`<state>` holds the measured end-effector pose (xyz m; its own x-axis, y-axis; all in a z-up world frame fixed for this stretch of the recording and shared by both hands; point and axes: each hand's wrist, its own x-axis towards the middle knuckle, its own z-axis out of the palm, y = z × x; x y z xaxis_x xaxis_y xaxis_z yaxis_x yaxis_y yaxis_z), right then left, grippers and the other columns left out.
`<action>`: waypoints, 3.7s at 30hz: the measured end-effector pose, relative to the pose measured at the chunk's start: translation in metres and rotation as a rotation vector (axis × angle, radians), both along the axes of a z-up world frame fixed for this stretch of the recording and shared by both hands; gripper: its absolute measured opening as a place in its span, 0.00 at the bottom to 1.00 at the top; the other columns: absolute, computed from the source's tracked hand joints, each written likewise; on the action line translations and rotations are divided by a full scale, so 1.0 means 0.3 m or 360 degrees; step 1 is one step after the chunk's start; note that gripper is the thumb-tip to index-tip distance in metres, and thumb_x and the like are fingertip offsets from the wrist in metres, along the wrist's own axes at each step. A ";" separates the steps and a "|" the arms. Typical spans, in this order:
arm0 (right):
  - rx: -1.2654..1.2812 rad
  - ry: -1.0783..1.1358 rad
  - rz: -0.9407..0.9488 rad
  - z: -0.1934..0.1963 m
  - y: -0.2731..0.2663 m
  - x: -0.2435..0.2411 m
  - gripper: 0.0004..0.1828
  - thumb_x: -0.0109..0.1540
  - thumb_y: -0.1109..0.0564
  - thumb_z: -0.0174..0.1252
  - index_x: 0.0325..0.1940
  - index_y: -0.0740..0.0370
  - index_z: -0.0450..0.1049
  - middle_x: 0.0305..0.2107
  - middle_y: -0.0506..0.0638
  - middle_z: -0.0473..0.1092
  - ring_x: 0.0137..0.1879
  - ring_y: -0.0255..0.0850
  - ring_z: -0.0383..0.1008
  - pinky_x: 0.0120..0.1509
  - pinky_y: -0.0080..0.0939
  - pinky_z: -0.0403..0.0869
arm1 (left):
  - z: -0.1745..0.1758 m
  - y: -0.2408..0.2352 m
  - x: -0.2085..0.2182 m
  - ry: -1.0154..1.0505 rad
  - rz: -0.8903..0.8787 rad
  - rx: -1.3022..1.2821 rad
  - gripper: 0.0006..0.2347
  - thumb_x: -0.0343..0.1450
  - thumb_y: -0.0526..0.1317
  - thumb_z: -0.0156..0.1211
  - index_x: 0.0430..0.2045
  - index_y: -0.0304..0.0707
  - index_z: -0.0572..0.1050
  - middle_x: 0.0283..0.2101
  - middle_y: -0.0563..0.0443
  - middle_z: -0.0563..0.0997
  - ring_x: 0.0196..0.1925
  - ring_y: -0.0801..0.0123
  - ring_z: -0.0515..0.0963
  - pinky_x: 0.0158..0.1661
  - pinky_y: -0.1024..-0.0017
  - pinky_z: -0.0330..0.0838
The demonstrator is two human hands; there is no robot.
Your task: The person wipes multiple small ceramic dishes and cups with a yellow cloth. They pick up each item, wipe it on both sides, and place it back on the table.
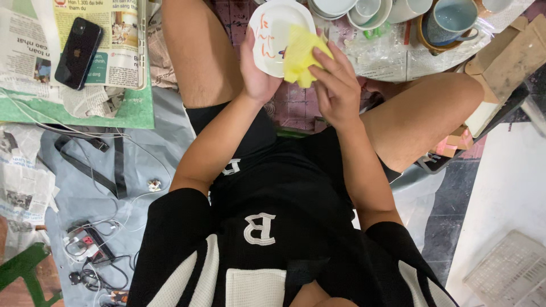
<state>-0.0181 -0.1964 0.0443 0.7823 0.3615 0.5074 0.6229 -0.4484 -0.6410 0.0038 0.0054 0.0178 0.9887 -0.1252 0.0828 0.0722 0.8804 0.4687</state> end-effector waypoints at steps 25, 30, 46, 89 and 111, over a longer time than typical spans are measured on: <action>0.1781 0.1415 0.0620 -0.189 -0.085 -0.049 0.52 0.68 0.23 0.42 0.79 0.68 0.50 0.71 0.61 0.61 0.75 0.52 0.65 0.80 0.53 0.66 | 0.098 -0.028 -0.042 -0.0667 -0.0048 0.1659 0.23 0.81 0.42 0.55 0.69 0.37 0.55 0.59 0.40 0.76 0.60 0.65 0.79 0.62 0.68 0.72; 0.1727 0.1395 0.0449 -0.170 -0.057 -0.053 0.42 0.73 0.34 0.46 0.79 0.67 0.49 0.71 0.62 0.60 0.75 0.53 0.66 0.80 0.55 0.67 | 0.078 -0.044 -0.051 -0.0509 -0.0052 0.1454 0.23 0.81 0.43 0.55 0.70 0.37 0.56 0.60 0.40 0.75 0.61 0.64 0.78 0.62 0.67 0.73; 0.0886 0.1099 0.0455 -0.223 0.006 -0.117 0.26 0.75 0.56 0.47 0.76 0.68 0.55 0.66 0.53 0.64 0.71 0.39 0.65 0.77 0.43 0.65 | -0.032 -0.050 -0.033 -0.0133 0.0725 0.1298 0.14 0.83 0.45 0.51 0.58 0.36 0.62 0.50 0.49 0.74 0.52 0.73 0.73 0.54 0.74 0.70; 0.0593 0.0577 -0.0048 -0.187 0.076 -0.155 0.16 0.74 0.54 0.44 0.48 0.71 0.69 0.36 0.57 0.71 0.40 0.51 0.74 0.46 0.46 0.72 | -0.104 -0.034 -0.056 0.0034 0.0012 0.1104 0.22 0.79 0.56 0.49 0.48 0.30 0.69 0.33 0.46 0.79 0.18 0.77 0.70 0.17 0.79 0.62; 0.0580 0.0426 0.0197 -0.030 0.037 -0.128 0.17 0.73 0.57 0.45 0.60 0.73 0.69 0.48 0.64 0.72 0.51 0.57 0.76 0.57 0.48 0.73 | -0.162 0.499 0.752 0.0503 -0.0495 0.2060 0.14 0.80 0.48 0.40 0.29 0.43 0.69 0.17 0.64 0.61 0.17 0.83 0.58 0.18 0.78 0.48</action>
